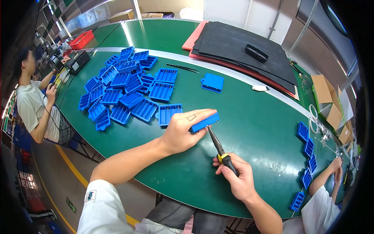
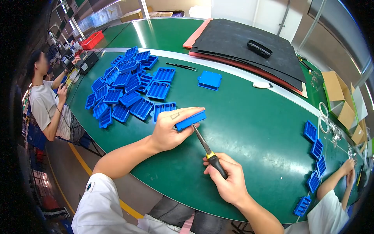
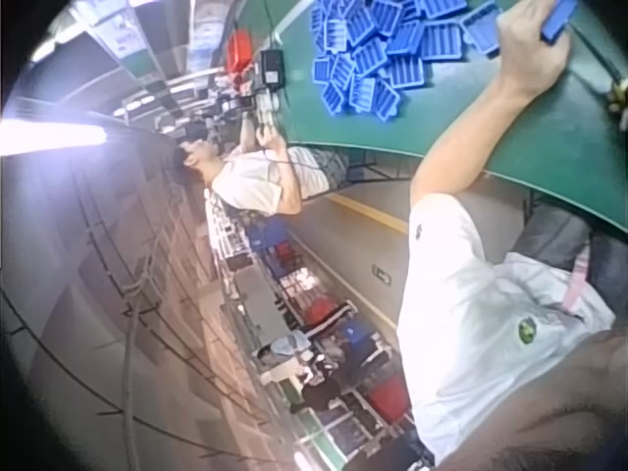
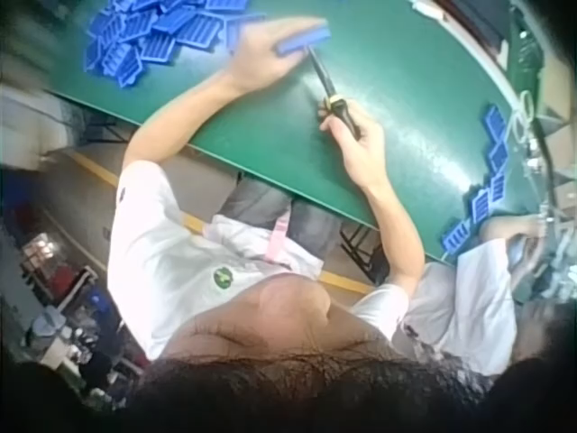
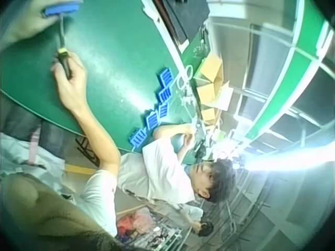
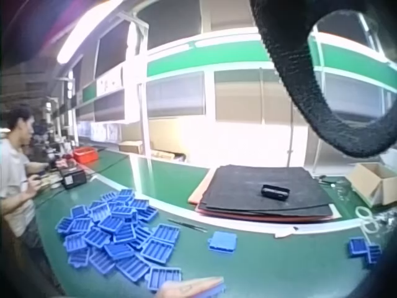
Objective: Assembling and inspecting small blue plastic housings using pliers at an assembly line workbench.
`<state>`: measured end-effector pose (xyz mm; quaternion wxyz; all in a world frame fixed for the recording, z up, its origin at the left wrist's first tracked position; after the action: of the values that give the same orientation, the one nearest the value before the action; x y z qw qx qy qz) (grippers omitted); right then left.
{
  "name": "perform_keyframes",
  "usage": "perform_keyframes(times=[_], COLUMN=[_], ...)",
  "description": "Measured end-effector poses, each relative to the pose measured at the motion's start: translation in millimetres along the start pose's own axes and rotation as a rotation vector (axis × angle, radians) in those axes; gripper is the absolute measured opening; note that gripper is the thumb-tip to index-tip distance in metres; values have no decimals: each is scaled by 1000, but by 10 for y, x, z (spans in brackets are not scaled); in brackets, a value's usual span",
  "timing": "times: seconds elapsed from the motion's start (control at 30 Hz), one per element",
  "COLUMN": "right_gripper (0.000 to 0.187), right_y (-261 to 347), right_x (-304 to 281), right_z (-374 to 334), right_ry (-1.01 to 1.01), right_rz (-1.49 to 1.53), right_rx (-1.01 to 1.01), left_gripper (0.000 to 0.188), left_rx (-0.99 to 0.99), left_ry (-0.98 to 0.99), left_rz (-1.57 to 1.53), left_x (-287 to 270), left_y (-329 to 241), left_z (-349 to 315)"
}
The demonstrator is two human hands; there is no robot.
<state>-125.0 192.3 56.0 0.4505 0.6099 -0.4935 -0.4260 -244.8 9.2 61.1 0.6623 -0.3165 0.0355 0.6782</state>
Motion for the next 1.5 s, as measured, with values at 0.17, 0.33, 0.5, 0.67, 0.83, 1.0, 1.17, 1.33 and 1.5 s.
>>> perform_keyframes(times=[0.17,0.33,0.5,0.67,0.83,1.0,1.17,1.33,1.5], right_gripper=[11,14,19,17,23,37,43,26,24], right_y=[-36,76,115,299,11,319,-407,-874,-1179], right_x=[-28,-13,-50,-362,-501,-283,49,395,727], right_z=[11,-1,-53,-115,-242,-867,-1208,-1677,-1659], right_ry=[1,12,80,-33,-603,-609,300,12,-370], right_rz=[-105,-121,99,-387,-1105,-643,291,641,671], right_rx=[-24,46,369,65,-45,-194,444,263,157], left_gripper=[46,49,45,33,26,32,27,43,48], left_rx=[11,116,306,67,-6,198,447,56,-539], left_ry=[2,73,144,44,56,184,268,171,191], left_rz=[4,58,212,67,-108,-506,-709,-529,-417], left_x=[7,-9,3,-168,-108,-176,-65,-93,137], left_y=[14,74,126,188,-31,-931,-1622,-1755,-1972], left_z=[4,26,61,73,126,164,-227,-726,-1363])
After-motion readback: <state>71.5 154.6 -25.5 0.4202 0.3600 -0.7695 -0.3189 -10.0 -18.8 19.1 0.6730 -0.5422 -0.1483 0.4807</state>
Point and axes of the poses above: each hand's wrist, its own z-axis towards the middle knuckle, its own x-axis out of the palm, y = z × x, the point moved 2 cm from there along z, towards the middle knuckle, and after that the axes turned 15 degrees about x, right-handed, at the moved point
